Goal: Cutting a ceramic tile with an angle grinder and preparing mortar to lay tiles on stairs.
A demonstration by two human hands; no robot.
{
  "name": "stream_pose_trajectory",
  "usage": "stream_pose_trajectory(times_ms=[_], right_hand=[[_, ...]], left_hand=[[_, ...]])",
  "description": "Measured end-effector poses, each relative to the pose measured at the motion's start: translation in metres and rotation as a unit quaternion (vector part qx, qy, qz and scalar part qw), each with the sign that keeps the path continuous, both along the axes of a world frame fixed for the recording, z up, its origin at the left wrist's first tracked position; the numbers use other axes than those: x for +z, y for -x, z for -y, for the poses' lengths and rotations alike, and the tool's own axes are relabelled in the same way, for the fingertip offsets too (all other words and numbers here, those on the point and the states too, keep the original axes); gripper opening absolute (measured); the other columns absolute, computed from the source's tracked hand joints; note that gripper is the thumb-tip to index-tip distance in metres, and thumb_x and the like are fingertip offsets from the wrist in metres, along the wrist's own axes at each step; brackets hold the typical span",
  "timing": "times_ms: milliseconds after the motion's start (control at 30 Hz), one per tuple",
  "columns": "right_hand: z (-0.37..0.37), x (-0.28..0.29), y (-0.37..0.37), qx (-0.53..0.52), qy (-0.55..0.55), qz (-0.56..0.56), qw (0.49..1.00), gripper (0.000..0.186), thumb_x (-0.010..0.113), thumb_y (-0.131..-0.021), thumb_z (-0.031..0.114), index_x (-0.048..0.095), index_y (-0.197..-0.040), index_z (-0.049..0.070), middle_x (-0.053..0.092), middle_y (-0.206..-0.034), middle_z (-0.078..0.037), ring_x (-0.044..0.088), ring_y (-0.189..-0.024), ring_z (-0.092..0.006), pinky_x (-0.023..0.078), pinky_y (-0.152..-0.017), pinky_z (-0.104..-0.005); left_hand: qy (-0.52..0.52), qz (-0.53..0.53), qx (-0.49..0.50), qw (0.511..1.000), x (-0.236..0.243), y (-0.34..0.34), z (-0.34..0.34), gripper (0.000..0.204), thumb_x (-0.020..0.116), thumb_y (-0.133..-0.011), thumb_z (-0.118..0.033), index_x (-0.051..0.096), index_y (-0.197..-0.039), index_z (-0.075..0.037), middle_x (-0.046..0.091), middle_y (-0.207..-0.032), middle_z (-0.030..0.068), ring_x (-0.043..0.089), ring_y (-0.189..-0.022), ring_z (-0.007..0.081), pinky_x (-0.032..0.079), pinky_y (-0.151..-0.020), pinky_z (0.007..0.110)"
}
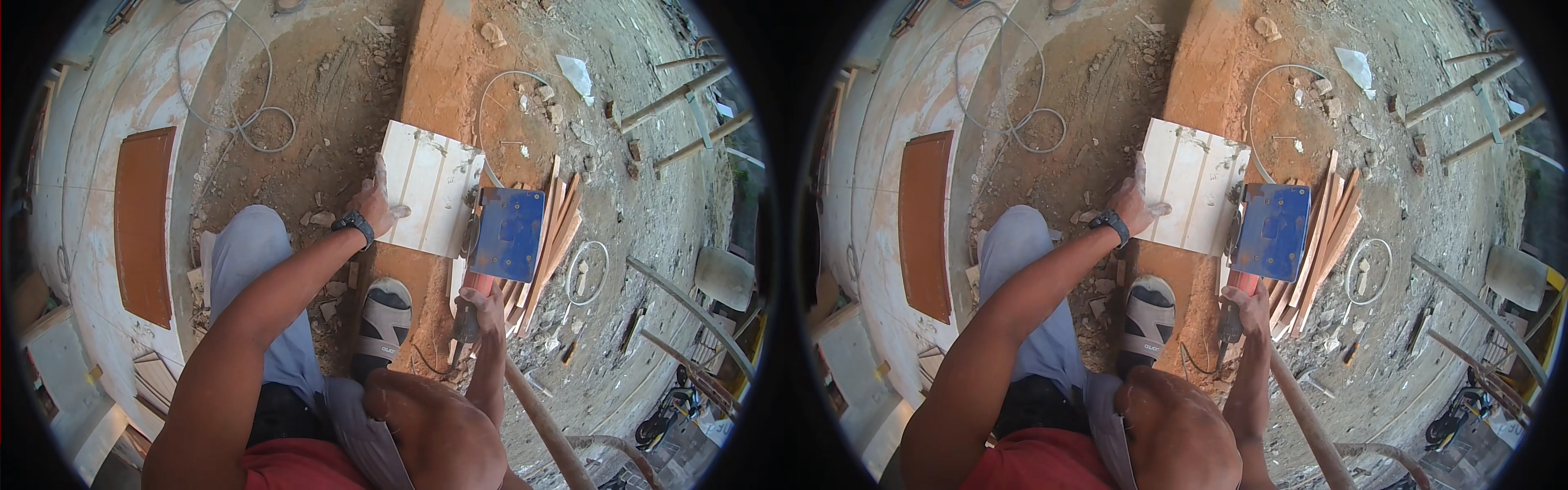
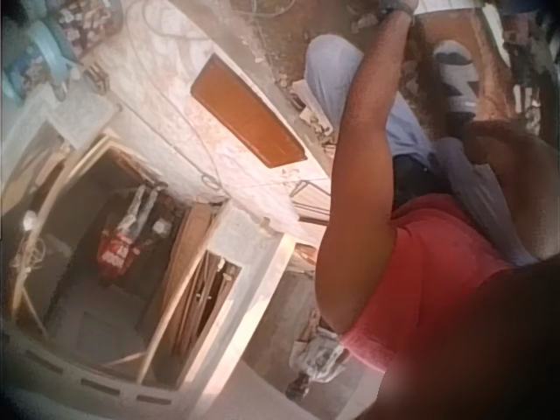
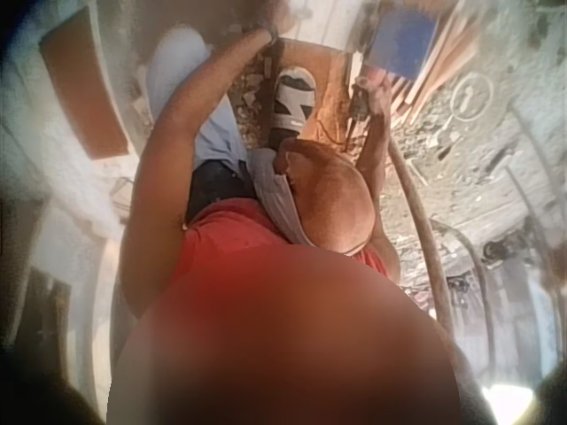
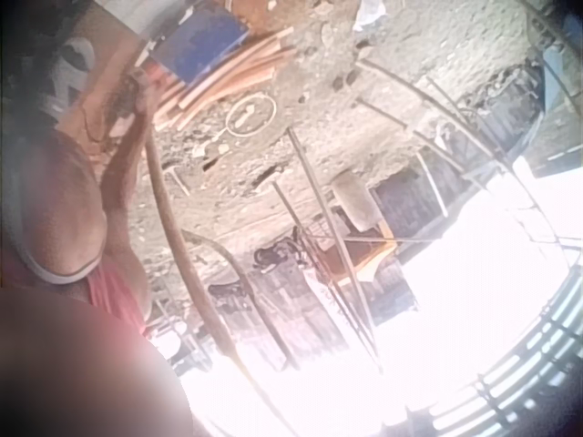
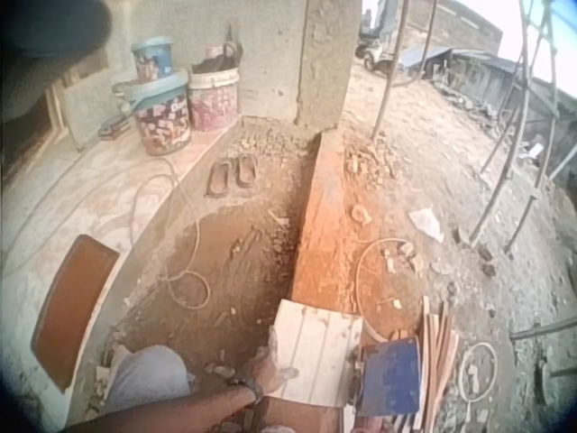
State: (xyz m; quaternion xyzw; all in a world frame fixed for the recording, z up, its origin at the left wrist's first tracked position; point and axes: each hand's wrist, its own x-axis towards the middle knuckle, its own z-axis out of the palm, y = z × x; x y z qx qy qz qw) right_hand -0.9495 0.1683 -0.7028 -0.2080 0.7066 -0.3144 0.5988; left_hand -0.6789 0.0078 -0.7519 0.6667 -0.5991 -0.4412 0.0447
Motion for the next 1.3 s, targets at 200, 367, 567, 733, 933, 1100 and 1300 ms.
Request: stream_pose_trajectory(times_ms=[200,367,567,733,933,1100,1300], right_hand=[[0.000,-0.003,0.003,-0.004,-0.011,0.015,1.000,0.054,0.082,-0.071,0.017,0.054,-0.115,0.002,0.062,-0.087,-0.009,0.065,-0.069,-0.0198,0.055,-0.062,-0.0330],[0.002,-0.002,0.002,-0.003,0.001,0.012,1.000,0.053,0.081,-0.072,0.017,0.055,-0.115,0.002,0.062,-0.087,-0.008,0.065,-0.070,-0.0200,0.055,-0.062,-0.0329],[0.004,-0.005,0.007,0.004,-0.006,0.007,1.000,0.053,0.081,-0.072,0.017,0.055,-0.116,0.002,0.063,-0.089,-0.009,0.066,-0.071,-0.0200,0.056,-0.063,-0.0330],[0.007,-0.003,0.006,0.006,-0.005,0.005,1.000,0.054,0.080,-0.072,0.015,0.057,-0.119,0.001,0.066,-0.095,-0.012,0.068,-0.073,-0.0209,0.057,-0.067,-0.0336],[0.011,-0.003,0.006,0.004,0.005,0.005,1.000,0.054,0.082,-0.071,0.017,0.057,-0.117,0.002,0.065,-0.091,-0.010,0.067,-0.072,-0.0202,0.057,-0.065,-0.0331],[0.013,-0.002,0.006,0.006,0.005,0.010,1.000,0.052,0.082,-0.071,0.018,0.055,-0.114,0.003,0.064,-0.087,-0.008,0.066,-0.070,-0.0188,0.056,-0.062,-0.0318],[0.016,-0.005,0.007,0.013,0.006,0.011,1.000,0.053,0.082,-0.072,0.019,0.055,-0.114,0.003,0.063,-0.086,-0.007,0.065,-0.069,-0.0179,0.055,-0.062,-0.0316]], left_hand=[[0.020,0.003,-0.001,1.000,-0.006,0.001,-0.002,0.124,0.079,-0.082,-0.039,-0.016,-0.158,-0.015,0.043,-0.141,0.0378,0.055,-0.121,0.0504,0.048,-0.102,0.050],[0.022,0.006,-0.002,1.000,-0.004,-0.001,-0.002,0.124,0.079,-0.082,-0.038,-0.016,-0.158,-0.016,0.046,-0.138,0.0353,0.057,-0.118,0.0499,0.048,-0.101,0.051],[0.003,0.005,0.003,1.000,0.003,0.002,-0.001,0.125,0.079,-0.082,-0.038,-0.017,-0.158,-0.018,0.046,-0.138,0.0338,0.056,-0.120,0.0493,0.048,-0.100,0.051],[0.016,0.010,0.006,1.000,0.002,0.001,-0.001,0.127,0.082,-0.078,-0.038,-0.012,-0.159,-0.012,0.050,-0.133,0.0358,0.056,-0.120,0.0483,0.047,-0.101,0.048],[-0.005,0.003,0.006,1.000,0.004,0.001,0.000,0.124,0.079,-0.082,-0.037,-0.018,-0.158,-0.017,0.043,-0.142,0.0360,0.054,-0.124,0.0497,0.046,-0.104,0.051],[-0.017,0.000,0.005,1.000,0.009,0.002,0.000,0.124,0.079,-0.082,-0.037,-0.018,-0.158,-0.017,0.042,-0.143,0.0366,0.053,-0.124,0.0503,0.045,-0.105,0.051],[0.003,0.012,0.004,1.000,0.003,0.001,-0.001,0.125,0.080,-0.080,-0.039,-0.014,-0.159,-0.014,0.046,-0.138,0.0358,0.054,-0.122,0.0495,0.046,-0.103,0.050]])
